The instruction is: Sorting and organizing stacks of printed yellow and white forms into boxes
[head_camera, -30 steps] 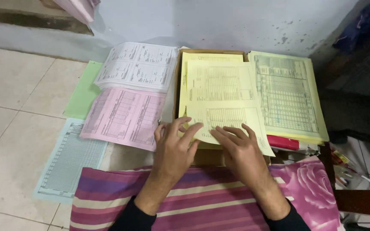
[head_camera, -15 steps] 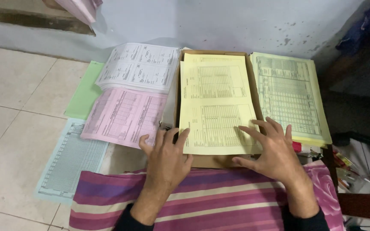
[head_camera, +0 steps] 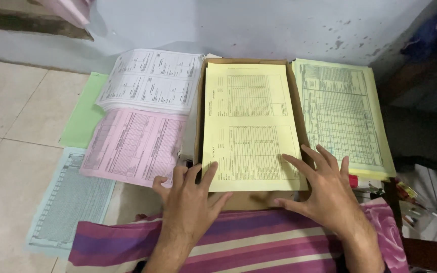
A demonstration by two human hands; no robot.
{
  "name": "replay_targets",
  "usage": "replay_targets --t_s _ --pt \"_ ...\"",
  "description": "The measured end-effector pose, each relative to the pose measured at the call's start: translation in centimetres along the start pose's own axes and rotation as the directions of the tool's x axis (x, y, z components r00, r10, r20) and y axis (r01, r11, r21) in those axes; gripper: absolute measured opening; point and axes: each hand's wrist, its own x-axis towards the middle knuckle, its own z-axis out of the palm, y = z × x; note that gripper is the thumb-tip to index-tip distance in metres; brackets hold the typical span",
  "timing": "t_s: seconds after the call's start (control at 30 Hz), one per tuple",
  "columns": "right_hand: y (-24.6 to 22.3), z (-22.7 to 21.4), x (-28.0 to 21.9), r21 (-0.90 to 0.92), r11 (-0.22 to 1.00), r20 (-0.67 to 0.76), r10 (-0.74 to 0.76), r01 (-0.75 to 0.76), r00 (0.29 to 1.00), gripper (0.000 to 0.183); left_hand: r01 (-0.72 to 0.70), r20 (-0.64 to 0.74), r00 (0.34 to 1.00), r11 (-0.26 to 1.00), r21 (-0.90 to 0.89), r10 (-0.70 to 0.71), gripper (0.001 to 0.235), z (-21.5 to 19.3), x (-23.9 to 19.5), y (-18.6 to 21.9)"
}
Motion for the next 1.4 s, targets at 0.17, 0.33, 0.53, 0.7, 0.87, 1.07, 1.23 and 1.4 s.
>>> replay_targets --t_s 0.17,0.33,0.53,0.7,0.87,1.07,1.23,1.4 --pt "0.5 0.4 0.1 -0.009 1.0 -0.051 -0.027 0.026 0.998 0.09 0.001 -0.122 0.992 1.0 0.01 0.001 0.066 0.3 0.2 0.5" --pt "0.6 0.4 0.3 0.048 0.999 -0.052 -0.012 0.014 0.999 0.092 0.002 -0.182 0.983 1.0 -0.005 -0.003 0.059 1.4 0.1 0.5" --pt "0.4 0.3 0.5 0.074 0.997 -0.104 0.001 0.007 0.995 0.079 -0.006 -0.275 0.961 0.999 0.032 0.014 0.053 1.6 0.3 0.3" --pt "0.8 0.6 0.5 0.089 0.996 -0.078 0.008 -0.001 0.997 0.081 -0.011 -0.232 0.972 1.0 0.016 0.014 0.058 2.1 0.2 0.2" --pt "1.0 0.8 0.7 0.099 0.995 -0.117 -0.012 0.024 0.993 0.079 -0.016 -0.25 0.968 1.0 0.019 0.02 0.059 1.7 0.2 0.2" --pt "1.0 0.5 0.5 0.1 0.993 -0.139 -0.044 0.058 0.989 0.081 -0.099 -0.211 0.974 0.991 -0.086 0.079 0.047 1.9 0.5 0.2" --pt "0.7 -0.5 0.4 0.194 0.977 -0.19 -0.048 0.085 0.981 0.079 -0.178 -0.312 0.94 0.98 -0.092 0.142 0.036 1.5 0.5 0.1" --pt "1.3 -0.5 0.7 0.315 0.935 -0.398 -0.028 0.165 0.917 0.061 -0.29 -0.352 0.905 0.952 -0.103 0.237 0.052 -0.2 0.0 0.0"
